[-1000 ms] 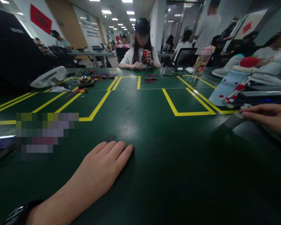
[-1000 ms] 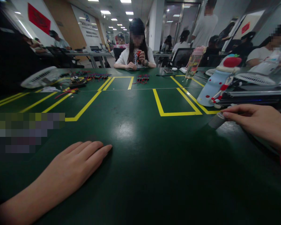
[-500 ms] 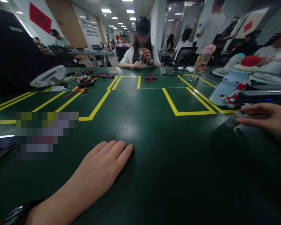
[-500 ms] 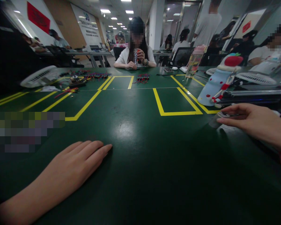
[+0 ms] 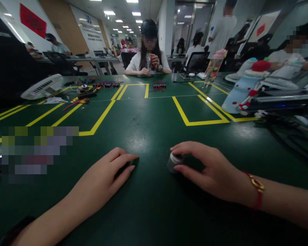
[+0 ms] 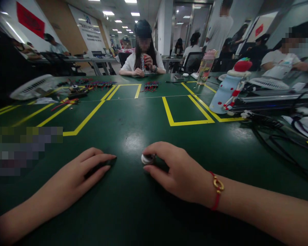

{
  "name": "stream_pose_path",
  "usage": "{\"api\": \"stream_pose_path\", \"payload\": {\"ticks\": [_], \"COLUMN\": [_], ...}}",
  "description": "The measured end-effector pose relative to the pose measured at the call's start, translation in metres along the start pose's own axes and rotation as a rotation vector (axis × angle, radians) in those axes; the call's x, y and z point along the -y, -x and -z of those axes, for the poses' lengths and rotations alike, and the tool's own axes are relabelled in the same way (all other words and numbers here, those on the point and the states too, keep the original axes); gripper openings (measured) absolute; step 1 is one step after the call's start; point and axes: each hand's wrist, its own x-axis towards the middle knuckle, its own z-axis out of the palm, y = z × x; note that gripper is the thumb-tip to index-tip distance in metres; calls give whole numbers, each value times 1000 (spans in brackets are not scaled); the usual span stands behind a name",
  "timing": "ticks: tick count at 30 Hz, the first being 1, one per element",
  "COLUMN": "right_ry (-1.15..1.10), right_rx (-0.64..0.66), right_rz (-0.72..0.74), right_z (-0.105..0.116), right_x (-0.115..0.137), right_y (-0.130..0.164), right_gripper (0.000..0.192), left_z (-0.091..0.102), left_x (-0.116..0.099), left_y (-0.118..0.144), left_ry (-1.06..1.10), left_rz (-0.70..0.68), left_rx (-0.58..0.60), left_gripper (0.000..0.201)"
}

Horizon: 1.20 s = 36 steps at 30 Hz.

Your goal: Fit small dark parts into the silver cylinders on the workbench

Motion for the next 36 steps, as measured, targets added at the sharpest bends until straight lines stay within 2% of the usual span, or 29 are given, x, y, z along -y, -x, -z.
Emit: {"api": "stream_pose_path", "payload": {"ticks": [4,8,12,15,18,21,24,27,30,33,36], "right_ry": [-60,-109,-184,-236,-253,-208,-117,-66,-34,-18,-33], "right_rx": [-9,-27,-45,-44,-45,-45,-71,-89,-78,-66,-67], "right_rz": [35,-8,-91,-115,-124,-122,-93,-66,-64,-60,-66], "right_z": [-11,-17,-24,-27,-27,-25,-22,-21,-21,-23,-23], "right_x": [3,-3,-8,-11,-12,-11,-8,-6,-7,-7,-7], "right_y": [-4,0,3,3,3,2,1,-1,0,1,1], "right_gripper": [28,36,57,59,57,54,46,39,44,44,42], "left_z": [4,6,9,13,16,21,21,10,-5,-14,-15], "left_x": [0,-8,-36,-61,-74,-72,-60,-49,-45,-46,-47], "left_y": [-1,-7,-23,-38,-51,-56,-54,-49,-47,-48,-49], "left_ry": [82,147,275,343,391,430,438,419,357,275,292], "left_rz": [36,8,-45,-90,-100,-60,8,9,-36,-61,-62], "left_rx": [9,-10,-103,-135,-138,-196,-238,-143,-39,-12,-3], "left_gripper": [29,27,26,24,17,15,17,14,11,10,11]}}
